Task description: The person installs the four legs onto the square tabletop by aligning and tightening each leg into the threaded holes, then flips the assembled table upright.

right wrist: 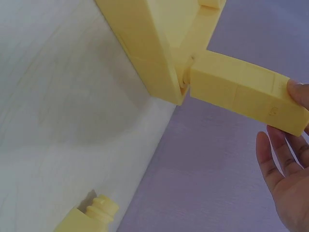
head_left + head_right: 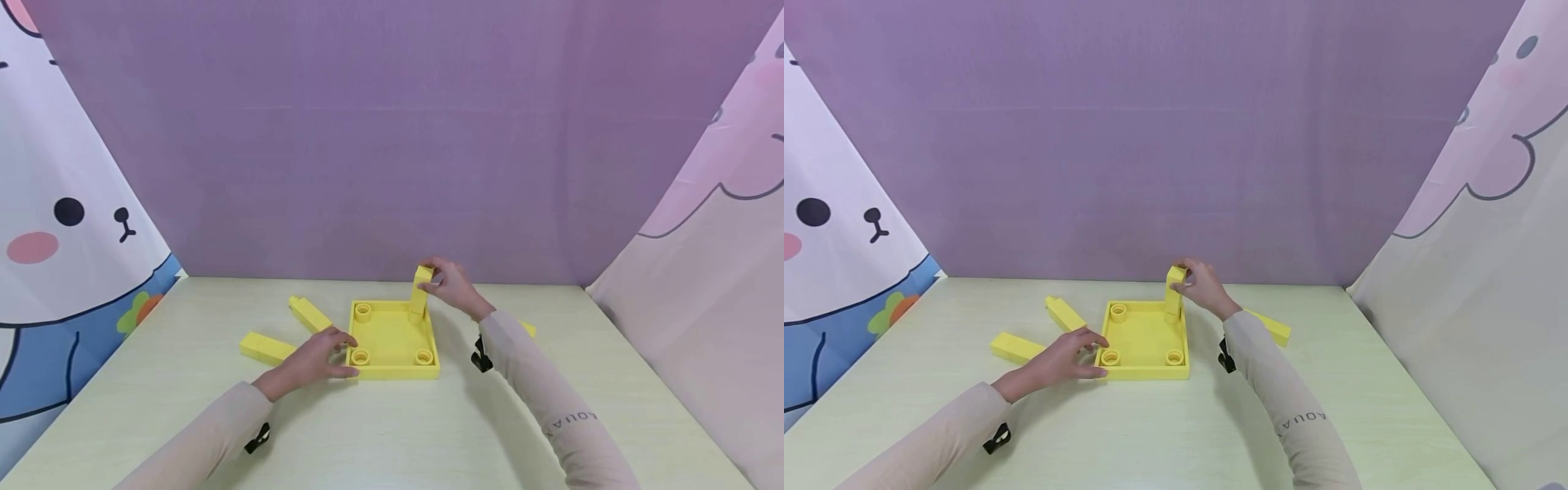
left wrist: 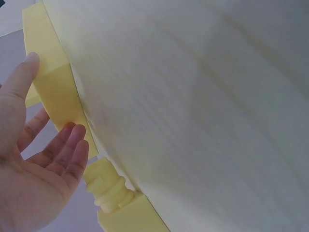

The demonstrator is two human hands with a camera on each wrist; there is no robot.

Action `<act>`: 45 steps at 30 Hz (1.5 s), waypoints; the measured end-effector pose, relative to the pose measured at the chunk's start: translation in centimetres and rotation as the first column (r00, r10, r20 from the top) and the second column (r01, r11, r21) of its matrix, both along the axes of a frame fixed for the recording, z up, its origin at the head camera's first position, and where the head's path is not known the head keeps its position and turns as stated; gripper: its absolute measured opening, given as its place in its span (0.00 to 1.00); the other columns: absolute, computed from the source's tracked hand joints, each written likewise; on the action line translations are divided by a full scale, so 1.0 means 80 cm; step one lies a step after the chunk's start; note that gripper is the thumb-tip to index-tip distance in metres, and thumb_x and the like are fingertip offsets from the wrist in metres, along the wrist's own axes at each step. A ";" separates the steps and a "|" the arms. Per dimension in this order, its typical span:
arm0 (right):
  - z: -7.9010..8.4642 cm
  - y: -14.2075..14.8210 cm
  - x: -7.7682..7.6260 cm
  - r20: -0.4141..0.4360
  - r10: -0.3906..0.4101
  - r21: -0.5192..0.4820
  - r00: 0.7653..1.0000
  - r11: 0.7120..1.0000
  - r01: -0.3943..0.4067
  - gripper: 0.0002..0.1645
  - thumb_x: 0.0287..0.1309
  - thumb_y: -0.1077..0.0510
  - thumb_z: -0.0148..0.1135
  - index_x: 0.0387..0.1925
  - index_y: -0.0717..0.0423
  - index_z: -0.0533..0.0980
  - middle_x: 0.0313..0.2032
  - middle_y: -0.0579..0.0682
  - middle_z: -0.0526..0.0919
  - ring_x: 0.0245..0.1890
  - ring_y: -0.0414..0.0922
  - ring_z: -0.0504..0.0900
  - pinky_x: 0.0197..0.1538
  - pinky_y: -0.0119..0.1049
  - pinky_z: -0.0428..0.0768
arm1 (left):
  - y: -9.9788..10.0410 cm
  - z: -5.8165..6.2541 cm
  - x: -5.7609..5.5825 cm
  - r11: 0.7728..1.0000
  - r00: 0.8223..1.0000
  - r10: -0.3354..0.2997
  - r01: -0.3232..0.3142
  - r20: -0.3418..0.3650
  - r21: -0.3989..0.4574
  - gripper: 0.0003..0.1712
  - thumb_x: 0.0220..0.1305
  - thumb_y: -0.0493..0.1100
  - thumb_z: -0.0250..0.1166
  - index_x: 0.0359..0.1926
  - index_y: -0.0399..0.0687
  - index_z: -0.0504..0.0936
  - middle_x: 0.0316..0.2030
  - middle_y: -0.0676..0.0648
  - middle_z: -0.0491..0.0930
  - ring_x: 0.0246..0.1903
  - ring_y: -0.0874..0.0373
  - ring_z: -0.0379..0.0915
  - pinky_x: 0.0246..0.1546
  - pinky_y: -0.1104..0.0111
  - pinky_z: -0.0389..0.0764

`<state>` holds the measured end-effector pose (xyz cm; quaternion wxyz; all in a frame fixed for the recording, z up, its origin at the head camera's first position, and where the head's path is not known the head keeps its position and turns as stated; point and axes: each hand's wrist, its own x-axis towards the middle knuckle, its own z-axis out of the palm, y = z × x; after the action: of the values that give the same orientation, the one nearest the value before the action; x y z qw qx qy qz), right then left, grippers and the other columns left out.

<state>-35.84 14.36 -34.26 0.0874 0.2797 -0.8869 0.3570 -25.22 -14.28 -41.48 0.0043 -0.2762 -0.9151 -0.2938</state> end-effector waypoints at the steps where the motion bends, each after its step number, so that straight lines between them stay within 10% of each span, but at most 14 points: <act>1: 0.001 0.001 -0.001 0.004 0.010 0.000 1.000 1.000 -0.010 0.24 0.52 0.60 0.65 0.52 0.61 0.72 0.47 0.56 0.78 0.40 0.48 0.77 0.41 0.39 0.79 | 0.000 0.000 0.000 1.000 1.000 0.001 -0.001 0.001 0.002 0.30 0.49 0.56 0.69 0.49 0.44 0.76 0.45 0.47 0.74 0.43 0.52 0.71 0.43 0.61 0.75; 15: 0.021 0.015 -0.003 0.148 0.122 0.078 0.982 0.988 -0.134 0.25 0.55 0.63 0.61 0.56 0.58 0.70 0.56 0.58 0.72 0.50 0.52 0.75 0.40 0.37 0.80 | -0.003 -0.002 -0.001 1.000 1.000 0.017 -0.017 0.010 -0.008 0.29 0.48 0.56 0.69 0.49 0.47 0.76 0.46 0.49 0.74 0.44 0.54 0.71 0.43 0.62 0.75; 34: 0.009 -0.001 0.007 0.018 -0.020 0.009 1.000 1.000 0.020 0.23 0.50 0.61 0.66 0.49 0.61 0.74 0.42 0.56 0.80 0.39 0.51 0.79 0.44 0.42 0.78 | -0.004 0.000 0.000 1.000 1.000 0.009 -0.009 0.012 -0.001 0.30 0.49 0.56 0.69 0.50 0.45 0.76 0.46 0.48 0.74 0.44 0.53 0.71 0.44 0.60 0.74; 45: 0.017 0.008 -0.003 0.050 0.061 0.068 0.997 0.996 -0.064 0.24 0.52 0.61 0.65 0.52 0.59 0.72 0.50 0.57 0.76 0.49 0.52 0.75 0.42 0.41 0.79 | -0.003 0.000 -0.001 1.000 1.000 -0.002 0.002 0.011 0.007 0.30 0.49 0.56 0.69 0.50 0.45 0.76 0.46 0.48 0.74 0.44 0.53 0.71 0.44 0.60 0.74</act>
<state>-36.09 14.97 -32.90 0.0452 0.3016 -0.8915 0.3351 -25.27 -14.53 -41.51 0.0003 -0.2754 -0.9138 -0.2986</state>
